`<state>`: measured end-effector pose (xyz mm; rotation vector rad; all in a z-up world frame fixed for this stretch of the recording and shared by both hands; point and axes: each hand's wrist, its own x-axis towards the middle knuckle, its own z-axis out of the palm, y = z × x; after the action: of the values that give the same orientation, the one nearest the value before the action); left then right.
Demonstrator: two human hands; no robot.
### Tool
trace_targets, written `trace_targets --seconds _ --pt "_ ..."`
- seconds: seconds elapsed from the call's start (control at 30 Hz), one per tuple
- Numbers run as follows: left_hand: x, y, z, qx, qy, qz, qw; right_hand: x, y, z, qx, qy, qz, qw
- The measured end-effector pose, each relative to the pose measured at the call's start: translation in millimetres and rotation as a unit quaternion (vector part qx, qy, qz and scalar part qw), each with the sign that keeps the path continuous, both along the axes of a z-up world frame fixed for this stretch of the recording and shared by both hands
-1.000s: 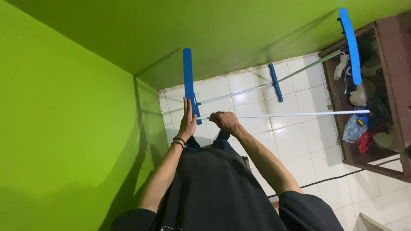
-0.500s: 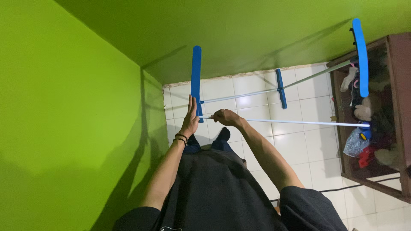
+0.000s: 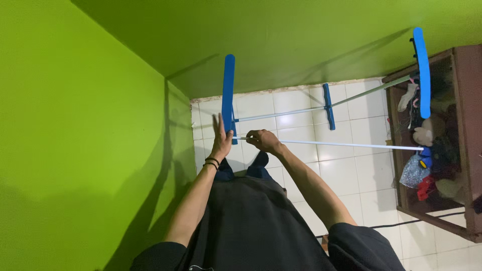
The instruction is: The person assembles a wall-mounted clothes drying rack by inserting white horizontal poles into blue vertical wall brackets. They repeatedly insert and adjust the poles to secure them in place.
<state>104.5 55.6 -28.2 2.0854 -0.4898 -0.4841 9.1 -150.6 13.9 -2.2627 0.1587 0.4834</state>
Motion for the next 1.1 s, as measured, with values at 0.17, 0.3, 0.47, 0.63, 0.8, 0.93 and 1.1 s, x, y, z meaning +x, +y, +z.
trace_targets --seconds 0.17,0.3,0.47,0.63,0.8,0.93,1.1 --pt "-2.3 -6.9 0.3 0.043 0.043 0.031 0.998 -3.5 1.5 -1.1 0.002 -0.033 -0.009 0.999" --pt "2.3 -6.1 -5.3 0.071 0.033 0.038 0.996 0.1 7.8 0.3 -0.004 -0.019 -0.013 1.000" --pt "5.7 1.2 -6.8 0.090 -0.007 0.042 0.995 5.6 16.7 9.9 0.001 -0.005 -0.027 1.000" --pt "13.4 4.5 -0.4 0.109 0.018 0.043 0.993 11.2 27.9 12.4 0.001 0.027 -0.049 0.998" --pt "19.8 12.5 0.1 0.107 0.008 0.031 0.994 10.4 39.4 6.3 0.019 0.004 -0.060 0.998" --pt "23.7 19.2 -4.9 0.085 -0.042 0.018 0.995 10.5 45.0 6.1 0.042 -0.010 -0.077 0.996" --pt "22.5 18.2 -12.0 0.088 0.019 0.031 0.996 14.8 40.8 8.8 0.035 0.011 -0.074 0.997"
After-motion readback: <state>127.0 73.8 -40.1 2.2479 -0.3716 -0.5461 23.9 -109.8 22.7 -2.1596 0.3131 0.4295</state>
